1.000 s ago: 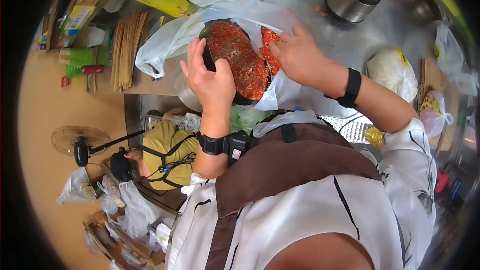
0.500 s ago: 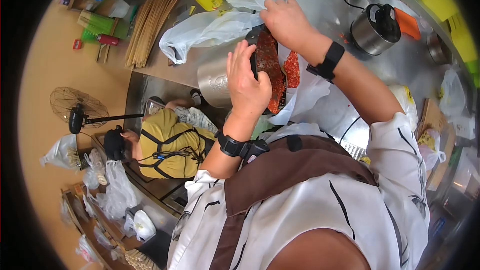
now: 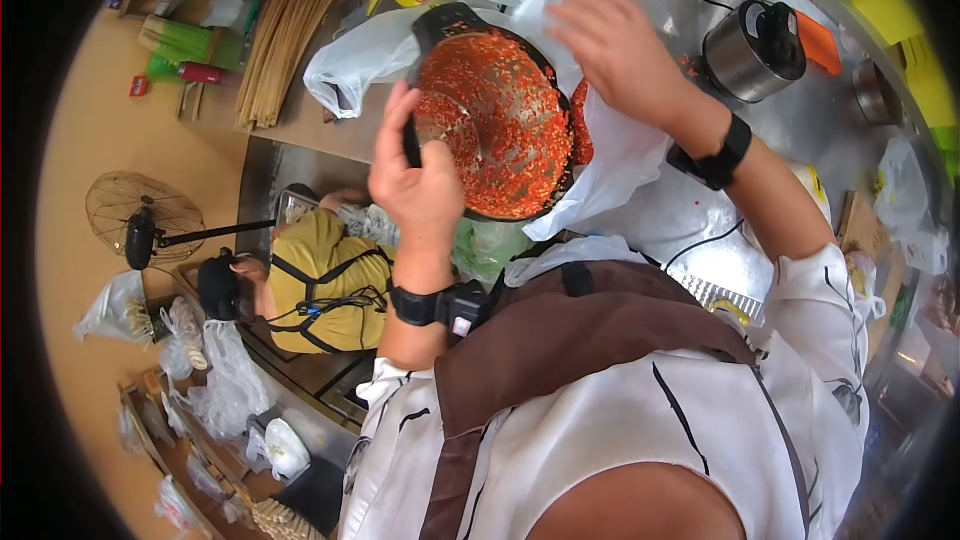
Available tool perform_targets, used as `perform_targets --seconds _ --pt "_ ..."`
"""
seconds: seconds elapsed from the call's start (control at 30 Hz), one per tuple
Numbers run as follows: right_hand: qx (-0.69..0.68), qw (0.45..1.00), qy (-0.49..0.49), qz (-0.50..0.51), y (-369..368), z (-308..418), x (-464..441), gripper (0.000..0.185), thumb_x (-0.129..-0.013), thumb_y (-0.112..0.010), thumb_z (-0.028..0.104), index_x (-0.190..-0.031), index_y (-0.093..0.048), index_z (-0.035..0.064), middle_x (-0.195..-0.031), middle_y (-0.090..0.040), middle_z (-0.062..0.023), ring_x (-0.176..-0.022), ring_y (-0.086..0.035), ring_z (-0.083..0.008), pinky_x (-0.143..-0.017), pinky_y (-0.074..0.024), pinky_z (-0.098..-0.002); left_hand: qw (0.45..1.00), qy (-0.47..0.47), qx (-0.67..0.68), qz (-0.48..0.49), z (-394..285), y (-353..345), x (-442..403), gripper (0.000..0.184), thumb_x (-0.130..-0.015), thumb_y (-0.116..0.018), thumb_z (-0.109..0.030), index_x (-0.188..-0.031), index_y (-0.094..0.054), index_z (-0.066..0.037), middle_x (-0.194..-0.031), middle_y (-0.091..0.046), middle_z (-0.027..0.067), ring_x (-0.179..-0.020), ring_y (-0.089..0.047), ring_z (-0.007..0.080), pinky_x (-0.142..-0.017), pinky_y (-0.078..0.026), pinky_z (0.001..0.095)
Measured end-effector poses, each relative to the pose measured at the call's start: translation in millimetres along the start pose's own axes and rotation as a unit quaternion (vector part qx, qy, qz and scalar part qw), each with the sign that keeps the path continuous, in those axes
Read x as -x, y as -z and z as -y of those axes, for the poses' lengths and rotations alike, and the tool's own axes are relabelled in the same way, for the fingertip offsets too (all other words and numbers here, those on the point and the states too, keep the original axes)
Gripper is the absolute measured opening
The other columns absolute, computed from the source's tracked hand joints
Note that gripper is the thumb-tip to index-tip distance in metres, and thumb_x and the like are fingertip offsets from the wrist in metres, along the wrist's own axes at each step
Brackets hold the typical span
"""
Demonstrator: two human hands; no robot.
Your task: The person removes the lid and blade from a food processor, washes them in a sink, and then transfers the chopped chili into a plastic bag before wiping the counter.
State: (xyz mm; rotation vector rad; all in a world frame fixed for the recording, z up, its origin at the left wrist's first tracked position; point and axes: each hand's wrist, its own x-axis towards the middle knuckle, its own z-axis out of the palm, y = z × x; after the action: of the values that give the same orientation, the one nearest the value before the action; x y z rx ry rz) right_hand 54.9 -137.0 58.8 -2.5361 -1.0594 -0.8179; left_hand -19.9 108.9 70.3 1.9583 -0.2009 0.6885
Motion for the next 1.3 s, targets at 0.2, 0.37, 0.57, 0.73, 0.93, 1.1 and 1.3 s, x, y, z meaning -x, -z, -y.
perform_targets --seconds 0.2,0.37,0.57,0.73,0.93,1.1,1.3 --pt "0.021 0.992 0.017 0.125 3 -6 44 0.015 -0.075 -0.053 0.007 -0.083 -0.065 0.0035 -0.107 -0.060 -0.0092 -0.122 -0.044 -0.0278 -0.109 -0.0204 -0.0526 0.992 0.062 0.102 -0.035 -1 11 -6 0.041 -0.074 -0.041 0.014 -0.112 -0.055 0.010 -0.127 -0.053 0.0214 -0.117 -0.052 0.0268 -0.100 -0.040 0.0362" --pt "0.185 0.947 -0.105 0.241 12 -10 50 0.015 -0.074 -0.052 0.009 -0.075 -0.064 0.0021 -0.093 -0.063 -0.0102 -0.120 -0.045 -0.0294 -0.110 -0.0177 -0.0533 0.994 0.029 0.096 -0.040 -9 19 -7 0.043 -0.072 -0.041 0.016 -0.113 -0.055 0.010 -0.128 -0.051 0.0219 -0.118 -0.051 0.0271 -0.101 -0.040 0.0365" --pt "-0.007 0.982 0.032 0.187 25 23 40 0.014 -0.071 -0.052 0.007 -0.078 -0.064 0.0017 -0.083 -0.064 -0.0123 -0.109 -0.053 -0.0296 -0.099 -0.0343 -0.0454 0.995 -0.005 0.089 -0.054 -21 26 2 0.043 -0.071 -0.039 0.016 -0.111 -0.054 0.012 -0.127 -0.050 0.0253 -0.117 -0.051 0.0294 -0.099 -0.041 0.0382" --pt "-0.123 0.866 -0.118 0.470 -5 7 7 0.019 -0.074 -0.050 0.003 -0.088 -0.063 -0.0004 -0.091 -0.061 -0.0158 -0.093 -0.057 -0.0313 -0.083 -0.0455 -0.0370 0.997 -0.012 0.061 -0.042 -31 22 1 0.042 -0.071 -0.039 0.016 -0.109 -0.057 0.010 -0.127 -0.051 0.0240 -0.117 -0.052 0.0284 -0.100 -0.040 0.0369" --pt "-0.151 0.976 0.004 0.156 -60 -25 15 0.031 -0.077 -0.047 0.000 -0.107 -0.055 -0.0020 -0.117 -0.056 -0.0196 -0.105 -0.056 -0.0322 -0.087 -0.0451 -0.0409 0.999 -0.031 0.029 -0.024 -30 17 0 0.042 -0.071 -0.040 0.015 -0.107 -0.060 0.008 -0.127 -0.053 0.0228 -0.117 -0.052 0.0272 -0.099 -0.040 0.0359" --pt "-0.057 0.906 -0.051 0.416 8 -15 37 0.041 -0.077 -0.048 -0.002 -0.118 -0.052 0.0012 -0.110 -0.057 -0.0200 -0.083 -0.062 -0.0326 -0.072 -0.0500 -0.0413 0.999 -0.032 0.028 -0.023 -29 21 -4 0.040 -0.071 -0.041 0.013 -0.105 -0.061 0.007 -0.125 -0.055 0.0211 -0.115 -0.054 0.0256 -0.098 -0.041 0.0345" --pt "-0.015 0.953 -0.103 0.286 16 5 64 0.056 -0.075 -0.054 0.001 -0.130 -0.044 0.0084 -0.116 -0.054 -0.0184 -0.074 -0.063 -0.0345 -0.061 -0.0506 -0.0425 0.998 -0.051 0.007 0.035 -23 23 -18 0.041 -0.071 -0.038 0.014 -0.106 -0.060 0.010 -0.124 -0.055 0.0208 -0.117 -0.052 0.0256 -0.100 -0.039 0.0345"
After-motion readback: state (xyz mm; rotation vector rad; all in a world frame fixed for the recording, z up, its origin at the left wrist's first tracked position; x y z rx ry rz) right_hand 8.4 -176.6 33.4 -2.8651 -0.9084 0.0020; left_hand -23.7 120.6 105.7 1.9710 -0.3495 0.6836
